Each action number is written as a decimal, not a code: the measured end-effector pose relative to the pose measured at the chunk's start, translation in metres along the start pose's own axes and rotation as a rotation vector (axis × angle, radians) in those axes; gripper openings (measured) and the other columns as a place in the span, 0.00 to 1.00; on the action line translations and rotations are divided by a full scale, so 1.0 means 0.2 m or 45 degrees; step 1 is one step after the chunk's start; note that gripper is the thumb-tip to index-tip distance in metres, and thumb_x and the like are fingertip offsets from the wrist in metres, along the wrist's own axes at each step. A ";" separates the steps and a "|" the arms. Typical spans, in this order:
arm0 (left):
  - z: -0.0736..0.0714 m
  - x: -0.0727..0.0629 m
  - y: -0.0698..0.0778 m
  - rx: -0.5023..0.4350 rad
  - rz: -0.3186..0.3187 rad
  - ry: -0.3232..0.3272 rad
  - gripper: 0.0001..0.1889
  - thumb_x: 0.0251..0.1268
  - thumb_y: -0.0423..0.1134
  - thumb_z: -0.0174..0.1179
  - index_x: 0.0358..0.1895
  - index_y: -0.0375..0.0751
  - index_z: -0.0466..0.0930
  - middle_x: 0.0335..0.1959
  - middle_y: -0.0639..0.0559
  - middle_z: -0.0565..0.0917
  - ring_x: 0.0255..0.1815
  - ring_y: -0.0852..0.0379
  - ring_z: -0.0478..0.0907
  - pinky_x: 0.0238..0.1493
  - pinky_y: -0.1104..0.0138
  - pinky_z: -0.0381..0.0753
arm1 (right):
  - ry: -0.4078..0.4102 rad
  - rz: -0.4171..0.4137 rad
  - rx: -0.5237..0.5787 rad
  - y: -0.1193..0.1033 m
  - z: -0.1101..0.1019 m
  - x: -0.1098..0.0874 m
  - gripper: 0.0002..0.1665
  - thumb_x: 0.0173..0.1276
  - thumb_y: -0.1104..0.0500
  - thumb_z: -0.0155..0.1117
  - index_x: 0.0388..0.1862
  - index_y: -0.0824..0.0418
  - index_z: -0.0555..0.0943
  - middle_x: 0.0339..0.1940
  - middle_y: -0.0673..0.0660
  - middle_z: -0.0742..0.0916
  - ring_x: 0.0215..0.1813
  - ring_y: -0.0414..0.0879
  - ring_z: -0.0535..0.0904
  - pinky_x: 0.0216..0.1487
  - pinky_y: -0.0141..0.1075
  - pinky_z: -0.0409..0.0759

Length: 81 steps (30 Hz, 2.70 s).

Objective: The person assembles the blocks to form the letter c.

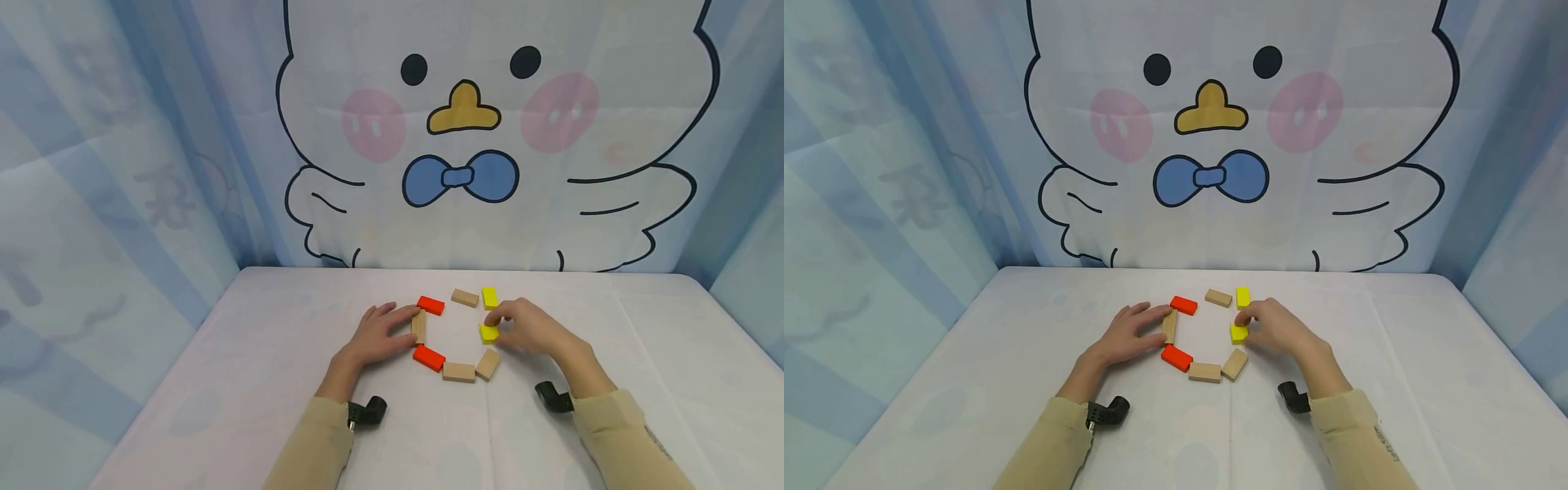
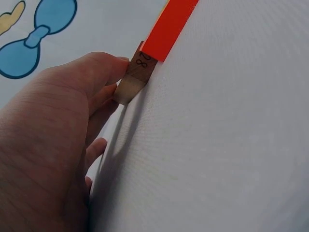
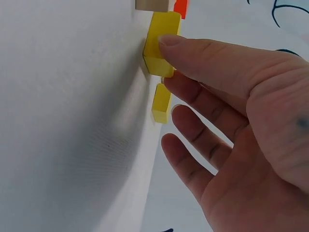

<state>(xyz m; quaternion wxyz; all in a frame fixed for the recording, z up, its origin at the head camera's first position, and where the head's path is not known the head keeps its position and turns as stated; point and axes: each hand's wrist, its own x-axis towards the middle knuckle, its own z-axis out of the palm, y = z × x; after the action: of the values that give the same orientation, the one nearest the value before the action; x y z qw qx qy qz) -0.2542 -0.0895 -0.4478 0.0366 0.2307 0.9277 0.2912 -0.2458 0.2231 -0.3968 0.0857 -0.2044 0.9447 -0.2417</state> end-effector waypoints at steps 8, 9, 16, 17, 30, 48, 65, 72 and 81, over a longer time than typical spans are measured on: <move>0.00 0.00 0.00 -0.002 0.000 0.000 0.30 0.69 0.52 0.57 0.74 0.55 0.71 0.73 0.55 0.71 0.78 0.45 0.54 0.77 0.46 0.39 | -0.004 -0.044 -0.003 0.00 0.00 -0.02 0.14 0.61 0.66 0.74 0.47 0.62 0.87 0.48 0.55 0.87 0.55 0.58 0.78 0.62 0.58 0.74; 0.00 0.00 0.00 -0.003 0.002 0.001 0.30 0.69 0.52 0.57 0.74 0.55 0.71 0.73 0.55 0.71 0.78 0.45 0.54 0.77 0.46 0.39 | -0.007 -0.051 -0.004 0.00 0.00 -0.02 0.14 0.61 0.66 0.74 0.47 0.62 0.87 0.47 0.55 0.87 0.54 0.58 0.78 0.62 0.58 0.74; 0.00 0.00 0.00 0.003 -0.003 -0.005 0.30 0.70 0.52 0.57 0.74 0.56 0.70 0.73 0.55 0.71 0.78 0.45 0.54 0.78 0.47 0.39 | -0.019 -0.061 0.004 -0.01 -0.01 -0.03 0.14 0.61 0.66 0.74 0.46 0.62 0.87 0.47 0.54 0.87 0.53 0.57 0.77 0.61 0.58 0.74; 0.00 0.00 0.00 -0.001 -0.004 -0.004 0.30 0.69 0.52 0.57 0.74 0.55 0.70 0.73 0.55 0.71 0.78 0.45 0.54 0.77 0.47 0.40 | -0.020 -0.059 0.004 -0.01 -0.01 -0.03 0.13 0.61 0.66 0.74 0.46 0.62 0.87 0.46 0.54 0.87 0.53 0.57 0.77 0.61 0.57 0.74; 0.00 0.00 0.00 -0.002 -0.012 -0.003 0.30 0.70 0.52 0.58 0.74 0.56 0.70 0.73 0.54 0.71 0.78 0.45 0.54 0.78 0.48 0.39 | -0.019 -0.063 0.013 0.00 -0.01 -0.04 0.14 0.59 0.66 0.75 0.45 0.61 0.87 0.45 0.52 0.87 0.51 0.55 0.77 0.59 0.56 0.75; 0.00 0.00 0.01 0.033 0.013 -0.019 0.29 0.71 0.52 0.56 0.75 0.56 0.70 0.74 0.56 0.70 0.78 0.45 0.54 0.77 0.47 0.40 | -0.021 -0.058 0.018 0.01 0.00 -0.04 0.14 0.60 0.66 0.75 0.46 0.61 0.87 0.45 0.52 0.87 0.52 0.56 0.77 0.59 0.57 0.75; 0.00 0.01 0.00 0.030 0.000 -0.006 0.29 0.71 0.52 0.56 0.75 0.56 0.70 0.74 0.57 0.70 0.78 0.45 0.54 0.77 0.47 0.40 | -0.020 -0.047 0.017 0.00 0.00 -0.03 0.14 0.60 0.67 0.74 0.46 0.60 0.87 0.46 0.52 0.87 0.53 0.56 0.76 0.61 0.57 0.74; 0.00 0.01 0.00 0.035 -0.011 -0.006 0.29 0.71 0.52 0.56 0.75 0.57 0.70 0.74 0.57 0.70 0.78 0.46 0.54 0.78 0.47 0.40 | -0.023 -0.062 0.020 -0.01 -0.01 -0.04 0.14 0.60 0.67 0.74 0.46 0.61 0.87 0.46 0.53 0.87 0.53 0.57 0.76 0.60 0.58 0.74; 0.00 0.01 0.00 0.020 -0.011 -0.006 0.29 0.71 0.52 0.57 0.75 0.57 0.70 0.74 0.57 0.70 0.78 0.46 0.54 0.78 0.48 0.39 | -0.035 -0.059 0.033 -0.01 -0.03 -0.06 0.20 0.60 0.64 0.76 0.53 0.61 0.85 0.51 0.56 0.86 0.55 0.58 0.75 0.61 0.59 0.73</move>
<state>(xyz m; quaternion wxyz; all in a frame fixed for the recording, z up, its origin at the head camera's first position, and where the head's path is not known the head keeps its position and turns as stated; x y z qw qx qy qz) -0.2550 -0.0881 -0.4477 0.0384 0.2277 0.9308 0.2833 -0.2361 0.2282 -0.3893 0.0958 -0.2284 0.9352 -0.2529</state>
